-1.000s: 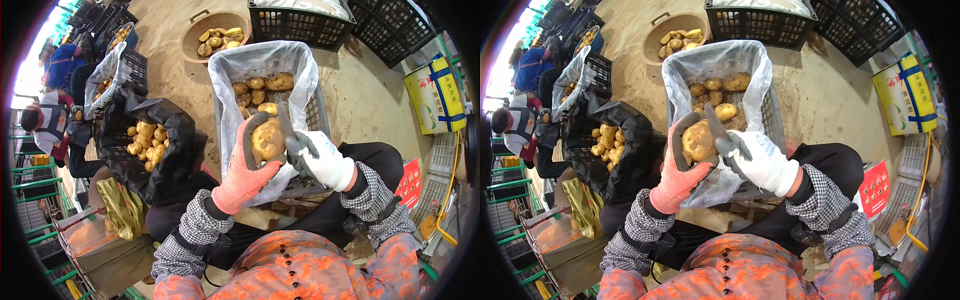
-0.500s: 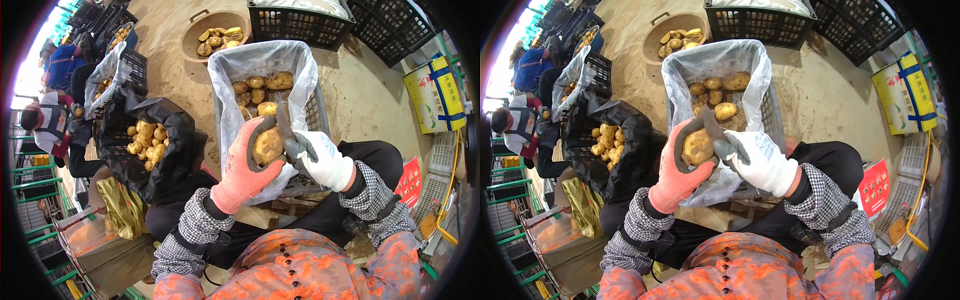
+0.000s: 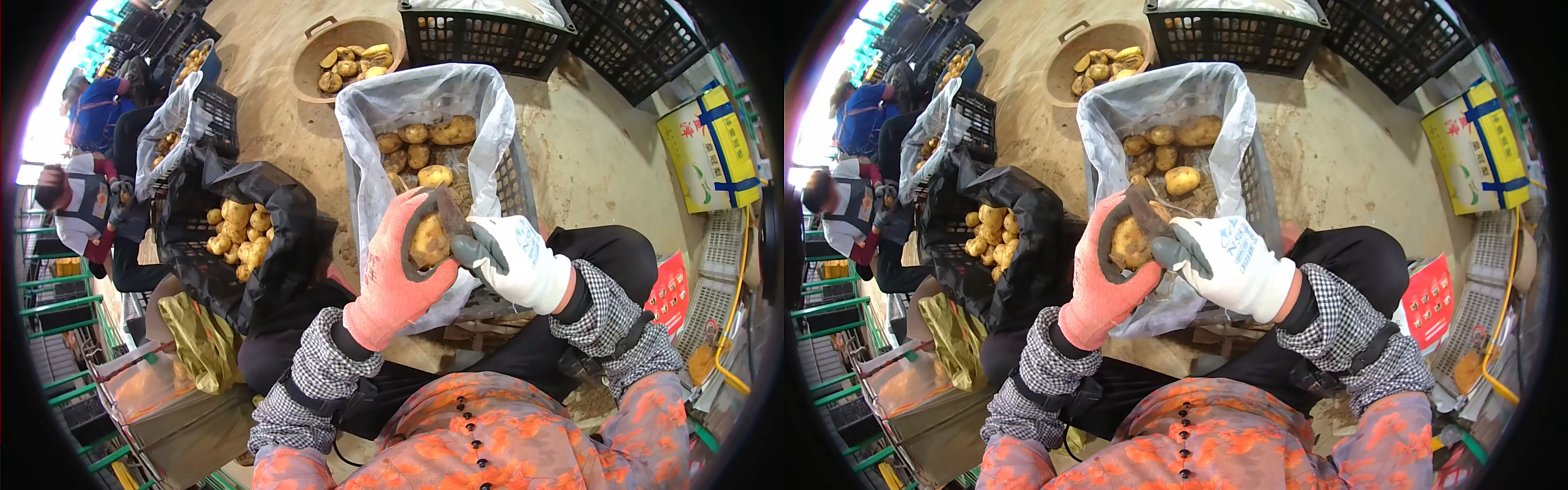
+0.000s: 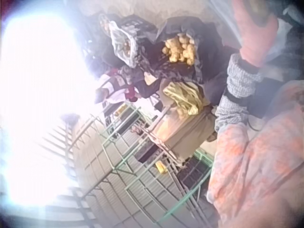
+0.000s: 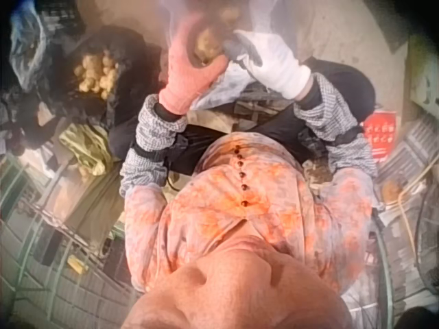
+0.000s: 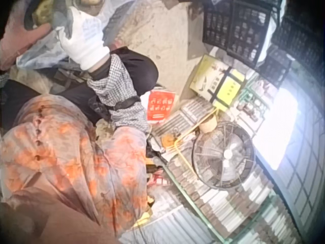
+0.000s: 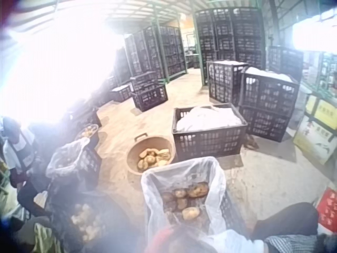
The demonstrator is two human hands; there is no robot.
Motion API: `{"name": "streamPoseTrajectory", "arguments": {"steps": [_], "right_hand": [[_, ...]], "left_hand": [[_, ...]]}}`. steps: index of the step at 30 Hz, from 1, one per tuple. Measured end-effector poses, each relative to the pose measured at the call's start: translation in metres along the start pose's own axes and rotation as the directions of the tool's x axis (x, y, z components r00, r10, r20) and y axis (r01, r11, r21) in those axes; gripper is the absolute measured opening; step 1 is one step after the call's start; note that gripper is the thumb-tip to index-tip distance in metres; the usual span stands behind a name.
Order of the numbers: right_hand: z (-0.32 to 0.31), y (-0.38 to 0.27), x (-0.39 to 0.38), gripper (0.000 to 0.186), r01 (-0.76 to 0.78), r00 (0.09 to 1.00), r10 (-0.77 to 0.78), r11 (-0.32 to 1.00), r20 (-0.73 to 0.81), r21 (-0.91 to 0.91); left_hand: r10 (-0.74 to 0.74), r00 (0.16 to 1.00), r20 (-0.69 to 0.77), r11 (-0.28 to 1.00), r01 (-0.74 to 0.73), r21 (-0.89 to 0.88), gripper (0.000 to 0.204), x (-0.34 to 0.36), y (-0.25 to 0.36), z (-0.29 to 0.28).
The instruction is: Trim damaged parts and sprouts from potatoes using a small knife.
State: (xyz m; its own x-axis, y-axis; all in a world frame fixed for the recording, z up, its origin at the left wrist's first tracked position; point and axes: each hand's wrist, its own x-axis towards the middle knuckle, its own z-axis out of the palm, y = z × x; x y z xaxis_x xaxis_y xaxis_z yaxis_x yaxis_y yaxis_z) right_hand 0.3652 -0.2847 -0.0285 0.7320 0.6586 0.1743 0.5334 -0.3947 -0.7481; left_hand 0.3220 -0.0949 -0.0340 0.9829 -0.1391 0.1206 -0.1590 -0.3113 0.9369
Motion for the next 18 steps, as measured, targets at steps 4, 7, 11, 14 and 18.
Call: {"name": "streamPoseTrajectory", "arguments": {"steps": [4, 7, 11, 14, 18], "right_hand": [[0.004, 0.000, -0.010, 0.029, 0.001, 0.993, 0.021, 0.983, -0.118, 0.183], [0.009, -0.001, -0.012, 0.030, 0.044, 0.961, 0.012, 0.980, -0.277, 0.193], [0.005, 0.004, -0.007, 0.030, 0.076, 0.974, -0.053, 0.992, -0.221, 0.101], [-0.001, 0.005, -0.001, 0.029, 0.055, 0.997, -0.051, 0.996, -0.054, 0.063], [-0.007, -0.006, -0.004, 0.038, -0.546, 0.835, 0.424, 0.557, 0.351, 0.625]], "left_hand": [[-0.129, 0.991, -0.024, 0.959, 0.119, -0.256, 0.069, -0.004, 0.005, 0.005], [-0.090, 0.979, -0.183, 0.958, 0.034, -0.286, 0.061, -0.006, 0.008, 0.011], [-0.023, 0.995, -0.094, 0.985, 0.007, -0.172, 0.069, -0.004, 0.005, 0.008], [-0.051, 0.998, -0.036, 0.988, 0.046, -0.145, 0.068, -0.004, 0.003, 0.004], [-0.143, 0.988, -0.056, 0.953, 0.122, -0.276, 0.065, -0.004, 0.006, 0.006]]}}
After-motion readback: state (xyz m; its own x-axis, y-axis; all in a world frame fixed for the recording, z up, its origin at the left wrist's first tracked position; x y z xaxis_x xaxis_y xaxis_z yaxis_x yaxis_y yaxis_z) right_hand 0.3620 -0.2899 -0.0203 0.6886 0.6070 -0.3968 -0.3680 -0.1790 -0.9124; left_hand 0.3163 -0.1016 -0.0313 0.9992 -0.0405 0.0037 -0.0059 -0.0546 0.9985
